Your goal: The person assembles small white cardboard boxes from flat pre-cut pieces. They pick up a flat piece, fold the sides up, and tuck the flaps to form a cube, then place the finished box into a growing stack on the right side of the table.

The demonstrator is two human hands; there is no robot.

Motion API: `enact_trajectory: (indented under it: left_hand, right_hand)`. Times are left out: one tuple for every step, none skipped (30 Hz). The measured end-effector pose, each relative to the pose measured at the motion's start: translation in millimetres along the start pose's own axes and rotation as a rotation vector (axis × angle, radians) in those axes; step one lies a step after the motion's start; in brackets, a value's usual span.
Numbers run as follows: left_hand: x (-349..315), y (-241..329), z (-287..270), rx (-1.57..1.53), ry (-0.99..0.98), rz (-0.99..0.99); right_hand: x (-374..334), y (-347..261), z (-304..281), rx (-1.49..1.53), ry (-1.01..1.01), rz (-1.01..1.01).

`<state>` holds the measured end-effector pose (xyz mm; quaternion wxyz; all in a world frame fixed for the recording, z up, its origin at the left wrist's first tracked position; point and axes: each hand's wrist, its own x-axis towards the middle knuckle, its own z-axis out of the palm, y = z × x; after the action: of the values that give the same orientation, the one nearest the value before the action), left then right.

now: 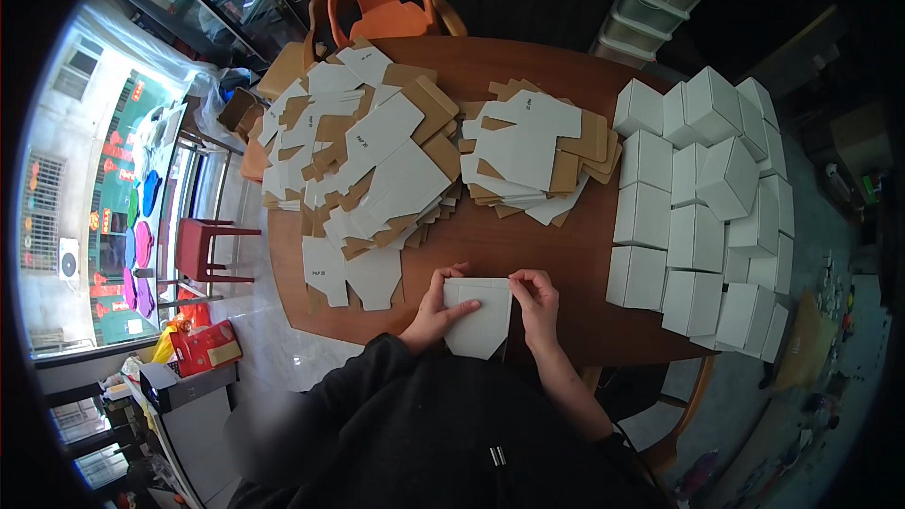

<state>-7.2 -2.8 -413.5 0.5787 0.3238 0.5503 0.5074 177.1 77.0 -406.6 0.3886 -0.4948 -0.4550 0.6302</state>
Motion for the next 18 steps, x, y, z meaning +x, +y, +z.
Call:
enact_trajectory:
  left_hand:
    - [-0.5,0.5,0.3,0.004,0.003,0.005]
    - [-1.1,1.0,0.6,0.008,0.007,0.011]
    - [-1.4,1.5,0.9,0.012,0.01,0.016]
    - [-1.2,0.6,0.8,0.018,0.015,0.035]
    - [-0.8,-0.3,0.8,0.024,0.02,0.053]
    - [-0.3,-1.1,0.7,0.031,0.024,0.072]
    - [0.0,-1.8,0.4,0.036,0.028,0.085]
    - [0.4,-2.5,0.2,0.04,0.032,0.099]
    - [0.6,-3.1,-0.1,0.045,0.036,0.112]
    - [0.9,-1.6,0.0,0.056,0.035,0.119]
    - [1.1,0.0,-0.2,0.067,0.034,0.125]
    - [1.4,1.5,-0.3,0.077,0.032,0.131]
    - [1.9,1.0,-1.0,0.097,0.033,0.147]
    - [2.6,0.4,-1.6,0.117,0.033,0.163]
    - [2.9,-0.1,-2.2,0.137,0.034,0.179]
    - [2.8,-0.1,-2.8,0.133,0.029,0.177]
    - [2.5,-0.2,-3.2,0.129,0.024,0.175]
    - [2.3,-0.3,-3.6,0.126,0.019,0.172]
  right_hand:
    - [-0.5,1.7,-0.9,-0.016,0.005,-0.019]
    - [-0.9,3.4,-1.5,-0.01,0.003,-0.024]
    - [-1.2,5.2,-2.0,-0.004,0.002,-0.029]
    - [-1.4,6.7,-2.4,0.002,0.002,-0.035]
    - [-1.8,8.2,-2.9,0.004,0.001,-0.041]
    - [-2.2,9.6,-3.4,0.005,0.0,-0.047]
    - [-2.5,10.7,-3.3,0.008,-0.001,-0.052]
    - [-2.6,11.7,-3.0,0.005,-0.002,-0.059]
    - [-2.6,12.8,-2.7,0.003,-0.003,-0.066]
    - [-2.9,13.7,-2.7,0.0,-0.002,-0.072]
    - [-3.2,14.6,-2.8,-0.018,-0.006,-0.086]
    - [-3.5,15.5,-2.9,-0.036,-0.01,-0.1]
    - [-3.6,14.8,-2.1,-0.055,-0.017,-0.115]
    - [-4.3,14.2,-1.5,-0.068,-0.025,-0.152]
    - [-5.5,13.4,-1.1,-0.081,-0.033,-0.189]
    - [-6.7,10.8,0.1,-0.095,-0.042,-0.226]
    - [-8.8,8.2,1.0,-0.091,-0.041,-0.224]
    - [-11.5,5.5,1.8,-0.087,-0.04,-0.221]
